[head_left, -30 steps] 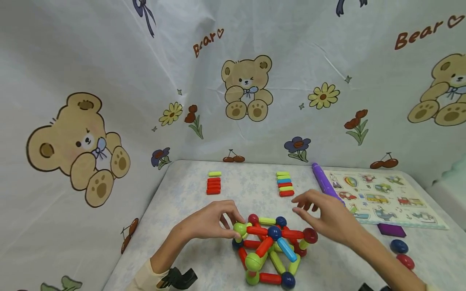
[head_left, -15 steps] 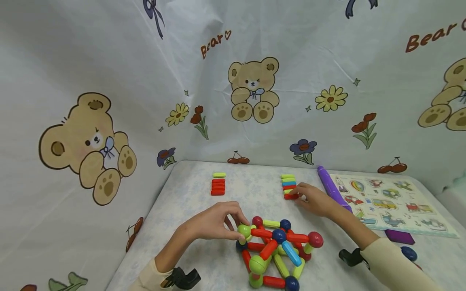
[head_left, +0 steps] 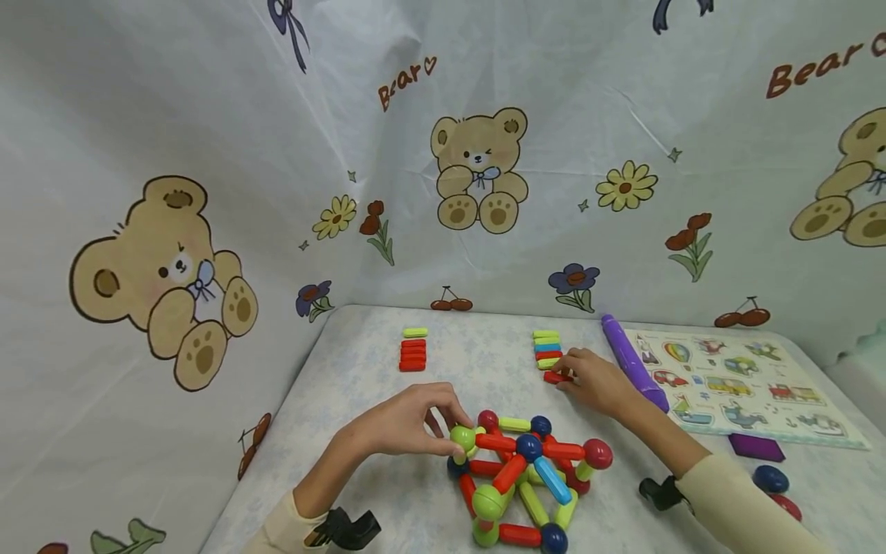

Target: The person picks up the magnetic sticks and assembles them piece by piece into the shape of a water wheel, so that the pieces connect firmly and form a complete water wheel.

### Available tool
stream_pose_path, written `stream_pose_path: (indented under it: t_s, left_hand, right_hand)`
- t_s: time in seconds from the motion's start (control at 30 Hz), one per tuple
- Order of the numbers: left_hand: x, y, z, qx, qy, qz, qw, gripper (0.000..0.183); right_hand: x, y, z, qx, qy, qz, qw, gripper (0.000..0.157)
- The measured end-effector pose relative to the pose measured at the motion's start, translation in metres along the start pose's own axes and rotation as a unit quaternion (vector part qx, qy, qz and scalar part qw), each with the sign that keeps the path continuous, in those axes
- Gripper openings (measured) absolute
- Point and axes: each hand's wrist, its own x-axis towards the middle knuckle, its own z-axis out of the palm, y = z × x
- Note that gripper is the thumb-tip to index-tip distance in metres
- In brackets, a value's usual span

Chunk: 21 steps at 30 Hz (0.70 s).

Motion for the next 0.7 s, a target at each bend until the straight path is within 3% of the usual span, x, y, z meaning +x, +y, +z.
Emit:
stream_pose_path:
  t_s: [0.17, 0.37, 0.57, 0.7]
  left_hand:
    - [0.001, -0.002, 0.001, 0.001, 0.003, 0.001, 1.0000, 0.029]
    - [0.001, -0.003, 0.001, 0.001, 0.003, -0.001, 1.0000, 0.029]
    - [0.001, -0.003, 0.001, 0.000, 0.001, -0.006, 1.0000, 0.029]
    - [0.002, -0.003, 0.001, 0.001, 0.000, -0.006, 1.0000, 0.028]
  right_hand:
    - [-0.014, -0.005, -0.014, 0.017, 0.006, 0.025, 1.000, 0.020]
    - [-0.042, -0.019, -0.044, 0.062, 0.070, 0.030, 0.995, 0.027]
    - [-0.079, -0.054, -0.076, 0.089, 0.152, 0.010, 0.984, 0.027]
    - [-0.106, -0.081, -0.088, 0.132, 0.168, 0.013, 0.977, 0.032]
